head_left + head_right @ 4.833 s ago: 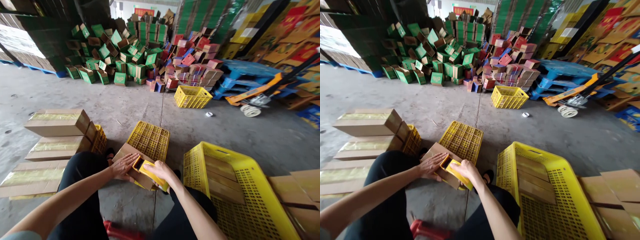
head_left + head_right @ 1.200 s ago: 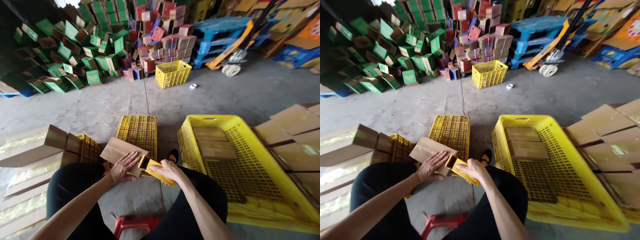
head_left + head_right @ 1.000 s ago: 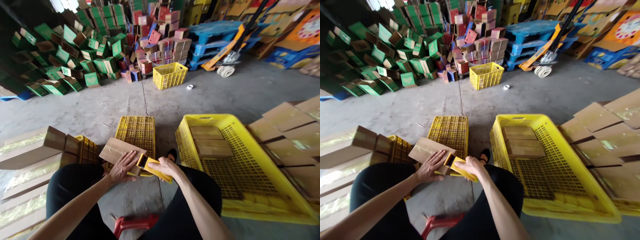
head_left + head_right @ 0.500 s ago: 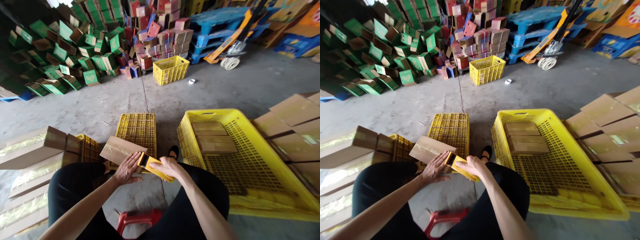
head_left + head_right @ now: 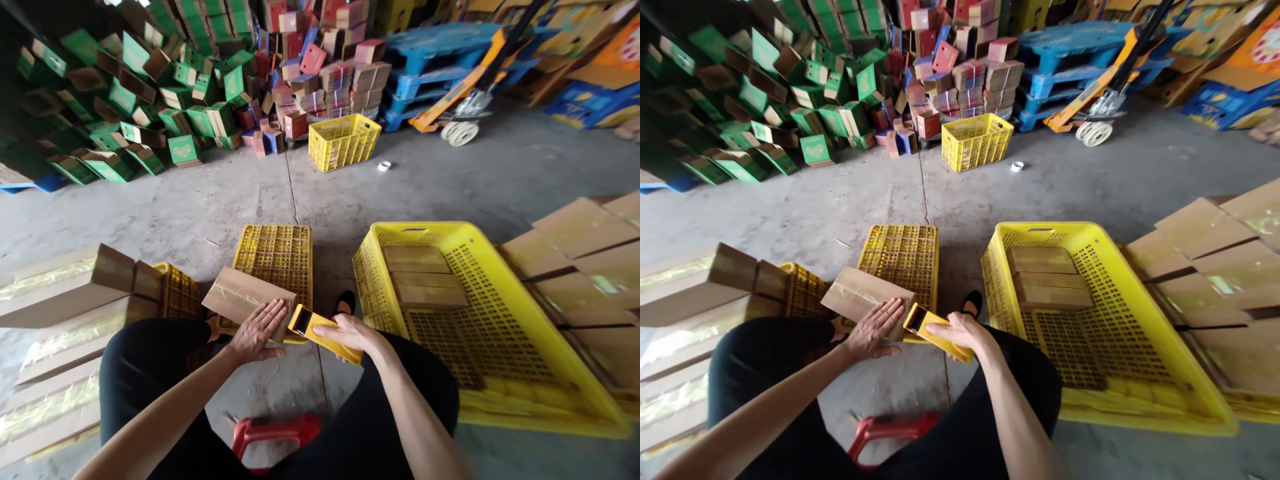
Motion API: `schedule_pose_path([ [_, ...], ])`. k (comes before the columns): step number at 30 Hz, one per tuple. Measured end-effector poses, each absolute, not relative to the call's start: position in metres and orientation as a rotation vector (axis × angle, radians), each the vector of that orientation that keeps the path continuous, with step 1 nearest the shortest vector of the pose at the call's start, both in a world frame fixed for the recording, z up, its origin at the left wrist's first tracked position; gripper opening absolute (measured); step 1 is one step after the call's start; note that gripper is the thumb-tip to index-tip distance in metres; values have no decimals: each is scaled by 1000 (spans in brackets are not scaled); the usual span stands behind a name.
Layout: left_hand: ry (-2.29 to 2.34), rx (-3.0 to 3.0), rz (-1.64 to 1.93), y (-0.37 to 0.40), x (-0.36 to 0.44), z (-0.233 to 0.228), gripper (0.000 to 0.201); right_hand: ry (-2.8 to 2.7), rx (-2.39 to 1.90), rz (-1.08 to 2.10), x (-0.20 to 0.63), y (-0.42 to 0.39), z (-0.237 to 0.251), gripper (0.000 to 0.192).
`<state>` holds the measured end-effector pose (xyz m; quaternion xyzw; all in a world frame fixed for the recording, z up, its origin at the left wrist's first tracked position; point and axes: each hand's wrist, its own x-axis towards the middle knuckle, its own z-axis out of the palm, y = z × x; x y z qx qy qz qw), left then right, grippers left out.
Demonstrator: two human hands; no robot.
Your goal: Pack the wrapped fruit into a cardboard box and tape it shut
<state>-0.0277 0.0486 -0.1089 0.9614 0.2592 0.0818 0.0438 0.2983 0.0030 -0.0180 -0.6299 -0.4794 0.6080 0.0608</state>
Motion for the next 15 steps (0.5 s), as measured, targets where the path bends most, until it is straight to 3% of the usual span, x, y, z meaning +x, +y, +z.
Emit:
schedule_pose_path([
  [4,773,2863,271,47,-27,-106,106,-1478,-1941,1889,289,9,-15,52],
  [7,872,2726,319,52,-36,-103,90,-1462,-1931,1899,285,13,-22,53],
  [12,1634,2183,689,93,-84,-95,75,-1446,-1907,1963,288,15,-33,55],
  [15,1969,1683,551,123,-115,-89,63,-1486,-1901,1916,288,15,-36,58],
])
